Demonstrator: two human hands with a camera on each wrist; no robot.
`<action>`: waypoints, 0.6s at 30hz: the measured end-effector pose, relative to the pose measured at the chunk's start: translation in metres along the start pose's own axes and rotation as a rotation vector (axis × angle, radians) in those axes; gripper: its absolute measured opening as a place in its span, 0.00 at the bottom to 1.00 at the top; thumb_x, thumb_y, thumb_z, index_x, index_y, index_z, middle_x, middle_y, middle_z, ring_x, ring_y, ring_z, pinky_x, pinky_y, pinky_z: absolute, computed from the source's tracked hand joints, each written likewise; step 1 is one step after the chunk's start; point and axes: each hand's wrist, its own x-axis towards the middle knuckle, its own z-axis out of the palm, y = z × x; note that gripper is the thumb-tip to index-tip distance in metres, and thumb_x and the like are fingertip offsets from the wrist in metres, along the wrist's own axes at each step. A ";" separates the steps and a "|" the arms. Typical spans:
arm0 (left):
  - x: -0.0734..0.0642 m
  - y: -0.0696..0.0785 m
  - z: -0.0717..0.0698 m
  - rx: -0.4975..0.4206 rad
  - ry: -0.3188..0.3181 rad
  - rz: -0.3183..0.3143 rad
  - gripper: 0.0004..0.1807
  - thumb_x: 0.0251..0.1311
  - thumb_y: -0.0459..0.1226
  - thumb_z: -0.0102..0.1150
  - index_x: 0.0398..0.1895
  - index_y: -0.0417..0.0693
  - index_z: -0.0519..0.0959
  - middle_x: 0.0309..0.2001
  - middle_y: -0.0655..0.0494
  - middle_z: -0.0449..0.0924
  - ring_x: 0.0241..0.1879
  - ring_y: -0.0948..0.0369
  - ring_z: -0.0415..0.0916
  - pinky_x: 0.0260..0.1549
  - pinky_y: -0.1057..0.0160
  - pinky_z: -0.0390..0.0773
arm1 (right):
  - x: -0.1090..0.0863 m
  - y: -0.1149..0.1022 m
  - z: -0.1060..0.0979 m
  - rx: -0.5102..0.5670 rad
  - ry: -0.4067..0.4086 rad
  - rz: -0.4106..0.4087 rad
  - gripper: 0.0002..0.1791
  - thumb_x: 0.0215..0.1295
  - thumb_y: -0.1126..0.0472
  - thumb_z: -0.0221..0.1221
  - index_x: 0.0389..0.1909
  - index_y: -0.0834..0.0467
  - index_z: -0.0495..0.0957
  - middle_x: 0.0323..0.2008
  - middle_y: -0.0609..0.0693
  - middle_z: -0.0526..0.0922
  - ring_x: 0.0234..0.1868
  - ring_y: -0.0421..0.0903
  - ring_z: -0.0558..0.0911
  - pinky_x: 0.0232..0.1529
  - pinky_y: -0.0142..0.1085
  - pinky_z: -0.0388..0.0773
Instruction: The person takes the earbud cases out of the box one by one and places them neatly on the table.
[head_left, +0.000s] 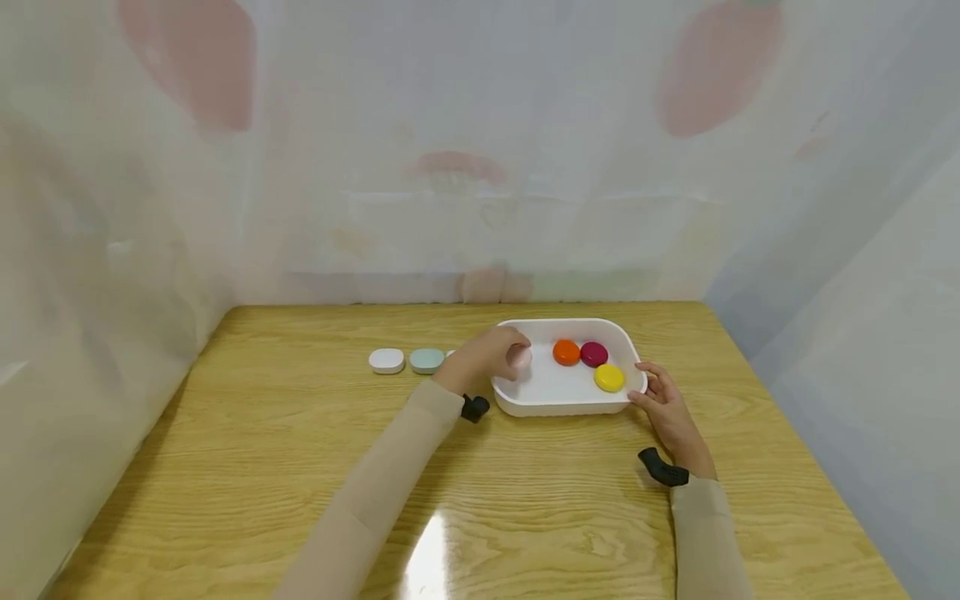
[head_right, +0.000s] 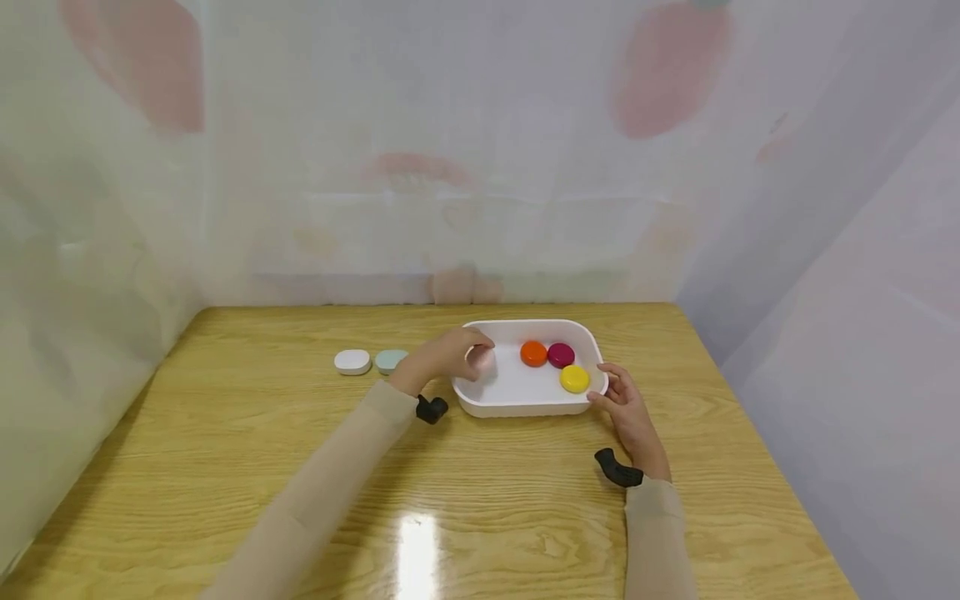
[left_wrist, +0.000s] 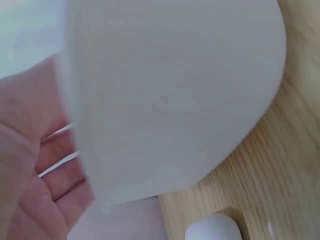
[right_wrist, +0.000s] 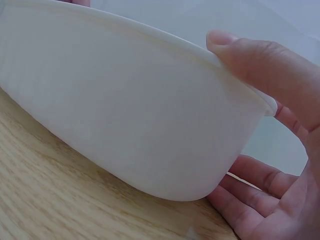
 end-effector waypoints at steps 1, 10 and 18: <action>-0.004 0.001 -0.001 -0.043 0.013 0.003 0.28 0.52 0.33 0.66 0.60 0.43 0.75 0.62 0.49 0.76 0.61 0.54 0.72 0.64 0.59 0.73 | 0.000 0.000 0.000 0.002 -0.001 0.000 0.26 0.69 0.65 0.55 0.65 0.59 0.59 0.53 0.42 0.69 0.48 0.30 0.76 0.48 0.17 0.77; -0.039 -0.002 -0.008 -0.180 0.152 0.009 0.31 0.49 0.33 0.65 0.61 0.42 0.75 0.62 0.48 0.76 0.62 0.53 0.72 0.62 0.56 0.75 | -0.001 0.000 0.000 0.044 -0.016 -0.033 0.25 0.69 0.68 0.54 0.64 0.58 0.60 0.51 0.44 0.71 0.47 0.31 0.77 0.47 0.17 0.78; -0.068 -0.014 -0.009 -0.223 0.261 0.031 0.30 0.50 0.34 0.67 0.60 0.38 0.75 0.57 0.45 0.79 0.58 0.52 0.76 0.59 0.53 0.77 | -0.001 0.002 -0.001 0.062 -0.016 -0.063 0.23 0.68 0.71 0.53 0.62 0.56 0.62 0.50 0.43 0.74 0.46 0.31 0.78 0.46 0.18 0.78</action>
